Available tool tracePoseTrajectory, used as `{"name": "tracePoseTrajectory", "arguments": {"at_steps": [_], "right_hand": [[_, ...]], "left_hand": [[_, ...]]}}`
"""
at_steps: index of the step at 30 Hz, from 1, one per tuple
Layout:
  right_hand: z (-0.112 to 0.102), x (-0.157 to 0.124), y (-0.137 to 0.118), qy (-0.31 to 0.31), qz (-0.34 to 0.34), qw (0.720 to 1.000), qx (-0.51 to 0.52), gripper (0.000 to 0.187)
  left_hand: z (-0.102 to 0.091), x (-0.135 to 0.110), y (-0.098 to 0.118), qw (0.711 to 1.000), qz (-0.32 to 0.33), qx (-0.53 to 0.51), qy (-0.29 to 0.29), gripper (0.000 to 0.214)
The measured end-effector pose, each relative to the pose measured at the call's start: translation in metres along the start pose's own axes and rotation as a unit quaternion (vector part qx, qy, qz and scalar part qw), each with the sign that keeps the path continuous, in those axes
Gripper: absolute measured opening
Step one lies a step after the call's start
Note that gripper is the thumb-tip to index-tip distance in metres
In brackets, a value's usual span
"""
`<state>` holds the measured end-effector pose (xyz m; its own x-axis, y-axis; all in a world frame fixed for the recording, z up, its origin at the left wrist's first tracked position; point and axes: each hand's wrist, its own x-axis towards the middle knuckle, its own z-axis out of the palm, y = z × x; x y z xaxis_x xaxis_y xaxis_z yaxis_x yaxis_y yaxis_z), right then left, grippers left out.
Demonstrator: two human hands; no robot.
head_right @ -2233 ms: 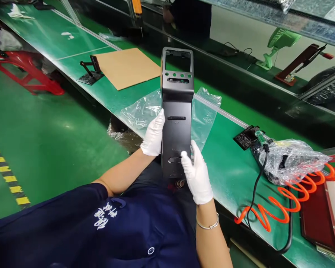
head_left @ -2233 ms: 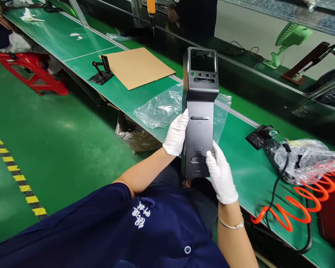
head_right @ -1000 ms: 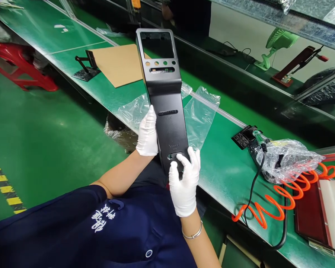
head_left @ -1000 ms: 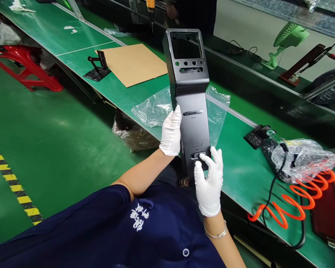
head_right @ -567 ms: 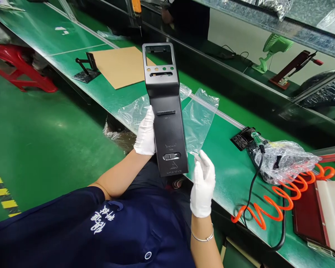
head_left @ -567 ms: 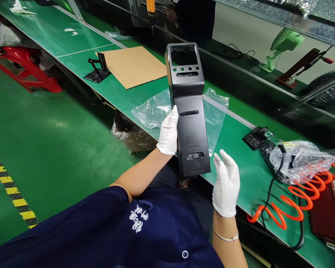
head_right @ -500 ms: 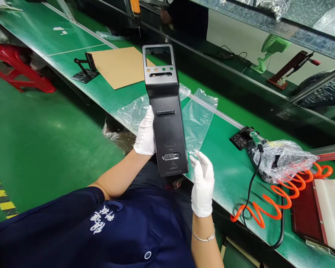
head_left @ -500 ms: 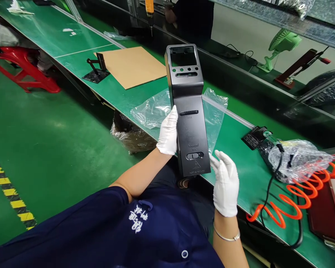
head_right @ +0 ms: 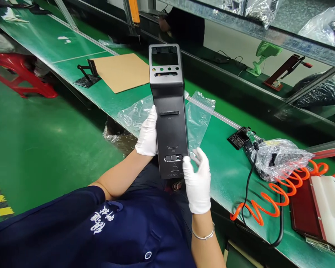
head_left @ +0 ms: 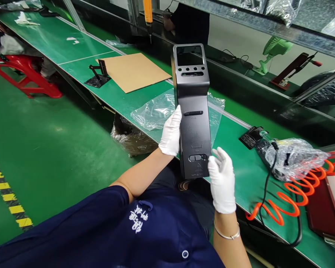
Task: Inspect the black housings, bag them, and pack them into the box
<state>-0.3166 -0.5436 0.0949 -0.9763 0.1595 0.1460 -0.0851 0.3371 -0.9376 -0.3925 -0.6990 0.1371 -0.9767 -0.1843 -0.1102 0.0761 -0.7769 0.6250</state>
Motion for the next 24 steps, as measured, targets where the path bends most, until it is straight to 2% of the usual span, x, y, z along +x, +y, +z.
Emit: {"name": "tracePoseTrajectory", "arguments": {"at_steps": [2,4,6,8,9,10,11,13,16,17,18,19,21,22,24], "right_hand": [[0.005,0.001,-0.004,0.017,-0.053,0.992,-0.110,0.095],[0.004,0.000,-0.009,0.026,-0.129,0.976,-0.174,0.105],[-0.006,-0.002,-0.014,0.039,-0.191,0.967,-0.166,0.097],[-0.022,-0.004,-0.021,0.084,-0.202,0.972,-0.084,0.077],[-0.032,-0.005,-0.025,0.106,-0.191,0.976,-0.026,0.067],[-0.042,-0.004,-0.030,0.124,-0.174,0.976,0.038,0.058],[-0.052,-0.004,-0.035,0.137,-0.153,0.973,0.102,0.052],[-0.071,-0.002,-0.043,0.144,-0.113,0.962,0.205,0.045],[-0.092,-0.002,-0.045,0.127,-0.046,0.948,0.289,0.053],[-0.097,-0.004,-0.042,0.111,-0.014,0.948,0.299,0.061],[-0.100,-0.006,-0.038,0.089,0.031,0.949,0.302,0.068],[-0.102,-0.008,-0.033,0.070,0.086,0.948,0.299,0.073],[-0.102,-0.014,-0.022,0.057,0.184,0.940,0.280,0.073],[-0.101,-0.018,-0.017,0.059,0.210,0.938,0.269,0.067],[-0.099,-0.024,-0.010,0.076,0.202,0.944,0.249,0.052]], "left_hand": [[0.003,-0.005,-0.005,0.999,0.016,-0.007,-0.029,0.036],[0.007,-0.007,-0.004,0.997,0.049,-0.001,-0.058,0.035],[0.011,-0.004,0.004,0.990,0.121,0.039,-0.061,0.033],[0.014,0.006,0.020,0.959,0.250,0.128,-0.037,0.031],[0.015,0.012,0.029,0.926,0.322,0.193,-0.026,0.032],[0.015,0.019,0.037,0.881,0.389,0.268,-0.021,0.033],[0.015,0.027,0.045,0.824,0.448,0.347,-0.024,0.034],[0.012,0.040,0.056,0.676,0.534,0.503,-0.074,0.034],[0.002,0.049,0.058,0.411,0.611,0.633,-0.237,0.025],[-0.003,0.049,0.056,0.338,0.615,0.648,-0.297,0.025],[-0.008,0.048,0.052,0.284,0.607,0.656,-0.347,0.026],[-0.014,0.045,0.048,0.250,0.591,0.662,-0.387,0.026],[-0.024,0.038,0.038,0.223,0.550,0.672,-0.442,0.026],[-0.029,0.034,0.033,0.224,0.534,0.673,-0.461,0.026],[-0.034,0.026,0.024,0.250,0.516,0.661,-0.484,0.024]]}}
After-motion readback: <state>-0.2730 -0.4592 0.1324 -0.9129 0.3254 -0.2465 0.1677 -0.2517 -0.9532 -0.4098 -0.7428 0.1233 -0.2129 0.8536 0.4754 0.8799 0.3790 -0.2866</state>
